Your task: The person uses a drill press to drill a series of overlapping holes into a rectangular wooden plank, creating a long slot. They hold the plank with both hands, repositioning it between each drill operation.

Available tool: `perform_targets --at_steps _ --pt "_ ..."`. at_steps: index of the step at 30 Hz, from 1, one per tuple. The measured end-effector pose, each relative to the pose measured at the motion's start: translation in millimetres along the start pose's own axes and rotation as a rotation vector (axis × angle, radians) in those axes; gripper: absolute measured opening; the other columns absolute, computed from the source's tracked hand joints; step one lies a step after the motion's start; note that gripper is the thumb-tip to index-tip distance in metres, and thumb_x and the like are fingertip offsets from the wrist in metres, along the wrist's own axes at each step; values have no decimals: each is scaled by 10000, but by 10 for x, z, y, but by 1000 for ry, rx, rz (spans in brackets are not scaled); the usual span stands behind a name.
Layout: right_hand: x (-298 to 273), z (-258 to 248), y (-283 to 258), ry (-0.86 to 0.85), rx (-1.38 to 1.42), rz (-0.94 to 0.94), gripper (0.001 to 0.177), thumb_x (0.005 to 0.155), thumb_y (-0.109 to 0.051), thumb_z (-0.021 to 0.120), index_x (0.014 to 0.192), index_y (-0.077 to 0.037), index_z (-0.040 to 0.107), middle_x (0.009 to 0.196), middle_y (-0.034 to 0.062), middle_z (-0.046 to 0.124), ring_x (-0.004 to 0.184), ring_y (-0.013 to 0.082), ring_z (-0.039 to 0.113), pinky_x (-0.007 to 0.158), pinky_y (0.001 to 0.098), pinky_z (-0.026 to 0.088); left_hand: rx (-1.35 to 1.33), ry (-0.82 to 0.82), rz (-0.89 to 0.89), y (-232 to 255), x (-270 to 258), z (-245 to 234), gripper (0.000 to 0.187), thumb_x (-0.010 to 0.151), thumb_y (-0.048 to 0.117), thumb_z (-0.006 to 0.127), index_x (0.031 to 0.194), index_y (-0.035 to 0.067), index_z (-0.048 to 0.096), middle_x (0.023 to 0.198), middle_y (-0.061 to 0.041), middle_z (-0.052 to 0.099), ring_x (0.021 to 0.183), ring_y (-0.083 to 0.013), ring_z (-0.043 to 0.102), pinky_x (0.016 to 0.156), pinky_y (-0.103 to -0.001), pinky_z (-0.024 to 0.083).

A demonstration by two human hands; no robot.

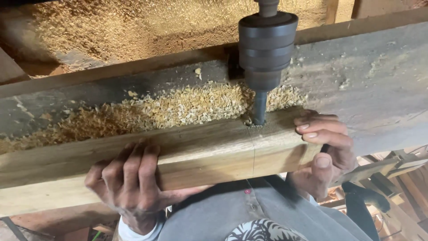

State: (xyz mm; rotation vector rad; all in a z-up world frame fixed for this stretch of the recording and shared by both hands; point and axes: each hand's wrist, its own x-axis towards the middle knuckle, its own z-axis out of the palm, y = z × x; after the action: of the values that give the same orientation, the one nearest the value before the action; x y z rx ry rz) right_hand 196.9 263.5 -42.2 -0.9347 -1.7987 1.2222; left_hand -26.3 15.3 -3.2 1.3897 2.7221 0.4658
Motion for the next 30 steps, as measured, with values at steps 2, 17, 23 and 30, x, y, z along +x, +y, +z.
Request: perform_targets --at_steps 2,17,23,30 --pt "73 135 -123 22 -31 8 359 1074 -420 600 1075 -71 683 973 127 729 914 254 731 887 397 660 6 1 4 -12 -21 -4 1144 919 1093 425 1062 27 813 1073 -183 847 893 -361 670 1065 -593 445" --pt "-432 -177 -43 53 24 -1 256 1090 -352 670 1100 -100 709 1021 74 777 952 228 790 956 357 685 -35 -22 51 135 -217 -37 1049 998 970 386 1081 30 846 1042 -161 835 931 -377 769 1063 -589 460" --pt "-242 -11 -84 140 8 -26 287 1015 -349 660 1010 -67 712 917 109 750 859 270 766 870 377 651 -20 -4 41 149 -135 -45 1064 997 978 368 1092 35 852 1037 -143 829 905 -362 744 1048 -586 464" --pt "-151 -100 65 63 55 -61 294 1072 -362 634 1051 -82 724 973 92 775 907 245 784 865 357 698 -15 -6 27 120 -43 -27 1132 946 1054 386 1104 28 838 1081 -157 836 932 -355 727 1056 -588 460"
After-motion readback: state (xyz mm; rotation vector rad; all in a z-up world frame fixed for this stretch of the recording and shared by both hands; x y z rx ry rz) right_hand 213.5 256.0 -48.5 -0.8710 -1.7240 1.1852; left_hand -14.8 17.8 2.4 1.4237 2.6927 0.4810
